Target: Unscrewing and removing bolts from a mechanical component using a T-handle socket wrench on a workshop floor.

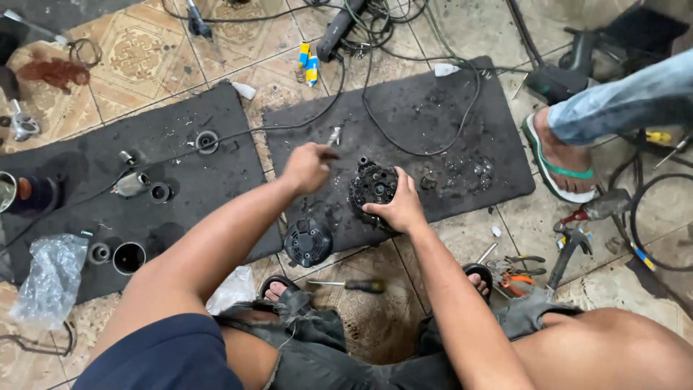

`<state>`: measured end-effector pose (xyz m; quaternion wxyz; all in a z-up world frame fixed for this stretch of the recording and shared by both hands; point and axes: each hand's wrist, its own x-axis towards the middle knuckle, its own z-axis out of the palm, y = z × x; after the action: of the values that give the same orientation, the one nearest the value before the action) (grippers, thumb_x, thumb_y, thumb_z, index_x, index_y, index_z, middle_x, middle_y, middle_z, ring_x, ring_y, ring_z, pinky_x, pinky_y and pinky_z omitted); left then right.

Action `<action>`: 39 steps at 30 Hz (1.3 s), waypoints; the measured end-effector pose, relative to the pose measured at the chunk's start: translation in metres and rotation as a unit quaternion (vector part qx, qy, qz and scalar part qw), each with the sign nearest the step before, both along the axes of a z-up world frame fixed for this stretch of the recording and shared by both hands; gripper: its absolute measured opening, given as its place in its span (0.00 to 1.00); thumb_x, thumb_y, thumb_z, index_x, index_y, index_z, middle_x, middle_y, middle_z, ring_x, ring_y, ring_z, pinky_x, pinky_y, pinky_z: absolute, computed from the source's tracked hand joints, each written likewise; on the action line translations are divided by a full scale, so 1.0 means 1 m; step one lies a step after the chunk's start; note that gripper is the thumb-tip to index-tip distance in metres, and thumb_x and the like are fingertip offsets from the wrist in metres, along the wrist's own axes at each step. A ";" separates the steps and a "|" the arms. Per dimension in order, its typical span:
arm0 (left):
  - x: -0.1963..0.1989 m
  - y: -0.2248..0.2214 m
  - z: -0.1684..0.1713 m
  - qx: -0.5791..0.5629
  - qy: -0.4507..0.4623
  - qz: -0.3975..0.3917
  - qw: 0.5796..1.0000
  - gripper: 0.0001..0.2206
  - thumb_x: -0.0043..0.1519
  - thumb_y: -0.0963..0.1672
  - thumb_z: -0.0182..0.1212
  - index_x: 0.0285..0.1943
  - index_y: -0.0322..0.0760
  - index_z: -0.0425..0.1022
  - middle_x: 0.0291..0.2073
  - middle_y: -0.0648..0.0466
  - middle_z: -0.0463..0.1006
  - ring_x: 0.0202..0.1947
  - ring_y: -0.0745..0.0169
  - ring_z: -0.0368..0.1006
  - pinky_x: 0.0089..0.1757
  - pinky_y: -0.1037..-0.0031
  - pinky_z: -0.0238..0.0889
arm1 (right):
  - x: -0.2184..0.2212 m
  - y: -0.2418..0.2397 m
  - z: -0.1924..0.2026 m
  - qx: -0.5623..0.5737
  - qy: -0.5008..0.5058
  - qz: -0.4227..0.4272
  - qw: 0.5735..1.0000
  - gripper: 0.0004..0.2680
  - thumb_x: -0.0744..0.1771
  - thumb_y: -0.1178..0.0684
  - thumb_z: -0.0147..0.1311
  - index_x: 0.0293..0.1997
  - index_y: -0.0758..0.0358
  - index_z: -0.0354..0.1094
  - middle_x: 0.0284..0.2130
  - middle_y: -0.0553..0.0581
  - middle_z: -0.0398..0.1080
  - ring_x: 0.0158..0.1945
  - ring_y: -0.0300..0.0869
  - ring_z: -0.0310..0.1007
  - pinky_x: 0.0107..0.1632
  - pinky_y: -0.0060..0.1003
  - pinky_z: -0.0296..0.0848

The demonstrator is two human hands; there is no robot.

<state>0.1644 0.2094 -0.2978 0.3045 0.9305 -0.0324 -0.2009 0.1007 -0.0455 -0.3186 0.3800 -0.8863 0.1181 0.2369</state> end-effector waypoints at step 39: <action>0.008 -0.036 0.046 -0.075 -0.244 -0.208 0.944 0.11 0.68 0.47 0.55 0.57 0.49 0.74 0.47 0.54 0.82 0.45 0.42 0.79 0.44 0.53 0.74 | -0.004 0.006 0.006 0.015 -0.009 -0.024 1.000 0.45 0.52 0.40 0.75 0.74 0.47 0.44 0.70 0.62 0.52 0.72 0.60 0.55 0.72 0.55 0.59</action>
<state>0.1722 0.1738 -0.2517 0.3076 0.8981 -0.3134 -0.0238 0.0967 -0.0394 -0.3121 0.3994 -0.8797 0.1322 0.2215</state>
